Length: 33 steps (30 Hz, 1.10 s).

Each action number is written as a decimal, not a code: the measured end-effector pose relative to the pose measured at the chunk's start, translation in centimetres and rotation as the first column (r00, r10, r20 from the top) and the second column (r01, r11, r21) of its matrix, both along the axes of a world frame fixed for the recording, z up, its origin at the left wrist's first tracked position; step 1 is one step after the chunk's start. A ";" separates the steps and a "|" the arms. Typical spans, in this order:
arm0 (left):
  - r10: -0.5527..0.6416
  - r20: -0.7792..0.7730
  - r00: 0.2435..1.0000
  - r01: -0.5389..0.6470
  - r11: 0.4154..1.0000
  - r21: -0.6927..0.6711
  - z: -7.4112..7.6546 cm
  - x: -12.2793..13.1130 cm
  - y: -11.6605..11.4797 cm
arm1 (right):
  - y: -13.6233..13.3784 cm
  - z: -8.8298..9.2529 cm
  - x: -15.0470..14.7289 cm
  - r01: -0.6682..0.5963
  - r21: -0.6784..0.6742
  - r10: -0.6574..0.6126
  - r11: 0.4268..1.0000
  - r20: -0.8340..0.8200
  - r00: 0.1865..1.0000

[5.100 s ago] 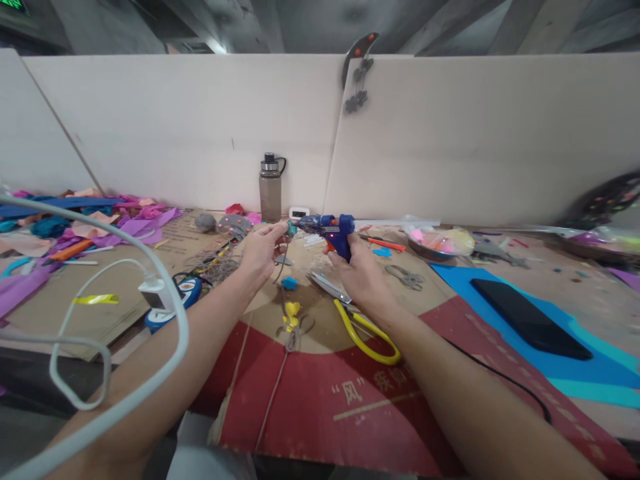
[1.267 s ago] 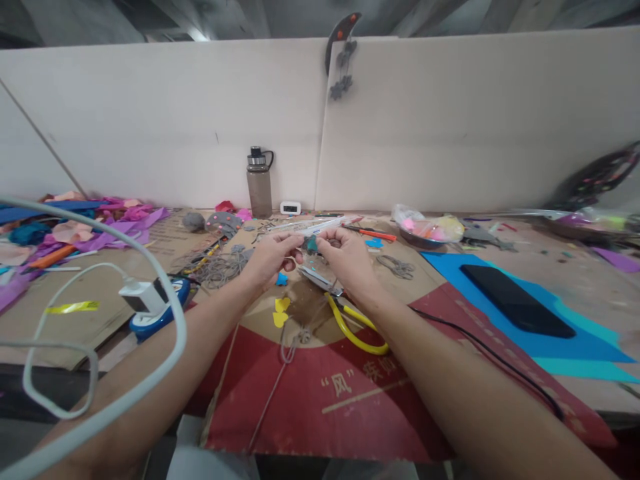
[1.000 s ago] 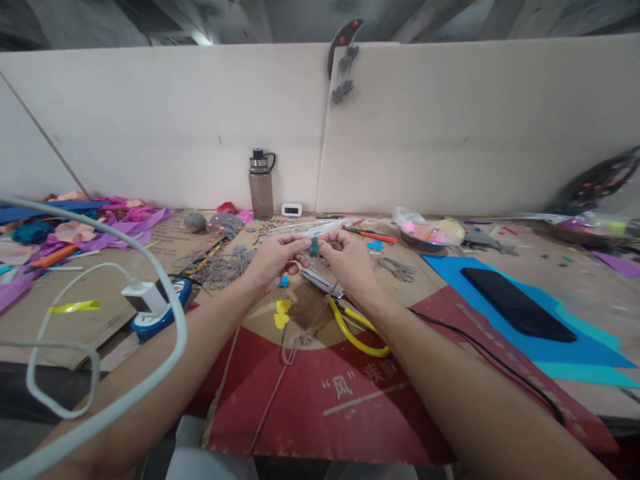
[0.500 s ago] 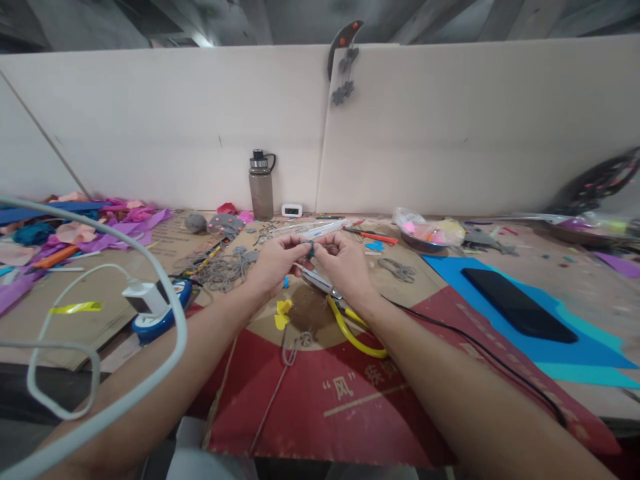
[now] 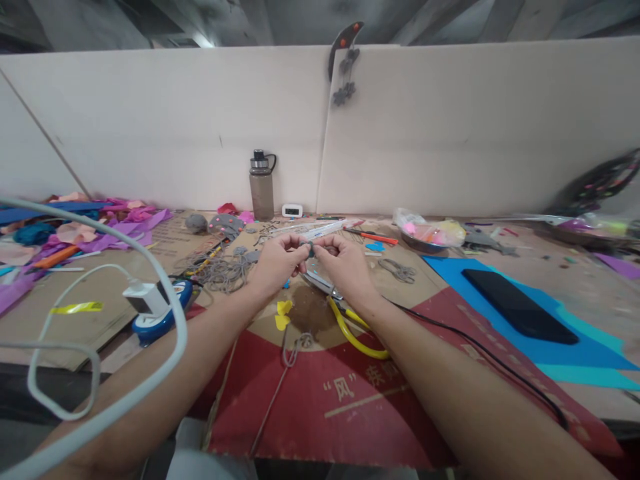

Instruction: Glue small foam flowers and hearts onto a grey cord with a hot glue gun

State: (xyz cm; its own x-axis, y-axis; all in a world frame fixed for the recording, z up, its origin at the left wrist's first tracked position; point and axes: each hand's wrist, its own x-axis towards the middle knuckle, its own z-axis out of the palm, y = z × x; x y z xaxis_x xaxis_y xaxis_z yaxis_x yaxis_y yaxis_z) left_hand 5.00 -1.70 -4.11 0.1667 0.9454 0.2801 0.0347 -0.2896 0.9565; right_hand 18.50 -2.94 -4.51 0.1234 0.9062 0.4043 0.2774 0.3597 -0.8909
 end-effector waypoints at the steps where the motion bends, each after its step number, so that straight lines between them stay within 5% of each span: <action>1: -0.012 -0.015 1.000 0.012 1.000 0.011 0.1 0.0 -0.1 | 0.0 0.0 0.0 0.009 0.008 -0.009 1.000 0.004 1.000; 6: -0.052 0.017 0.998 0.052 0.999 0.015 0.0 -0.2 -0.1 | -0.1 0.1 0.1 0.013 0.041 -0.013 0.999 0.011 1.000; 12: -0.027 0.065 0.997 0.026 1.000 0.017 -0.5 -0.5 0.6 | 0.3 0.0 0.5 -0.122 0.028 0.123 0.992 -0.033 0.992; 19: -0.013 0.053 0.999 0.013 1.000 0.016 -0.5 -0.7 0.9 | 0.4 0.1 1.1 -0.098 0.030 0.101 0.995 -0.127 0.987; 26: -0.082 0.021 0.996 0.082 0.997 0.004 -0.5 -0.8 0.7 | 0.7 -0.2 0.8 -0.163 0.018 0.164 0.986 -0.082 0.983; 33: -0.156 0.100 0.983 0.163 0.984 -0.070 -0.5 -0.6 0.8 | 0.6 -0.3 0.7 -0.284 -0.034 0.266 0.958 -0.257 0.929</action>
State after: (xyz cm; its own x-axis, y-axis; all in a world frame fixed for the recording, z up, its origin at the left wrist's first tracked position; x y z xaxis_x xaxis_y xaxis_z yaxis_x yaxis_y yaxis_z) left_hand 4.41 -0.89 -4.57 0.2937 0.9281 0.2287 -0.0971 -0.2091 0.9731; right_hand 19.23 -2.32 -4.85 -0.0464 0.9434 0.3284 -0.0559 0.3258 -0.9438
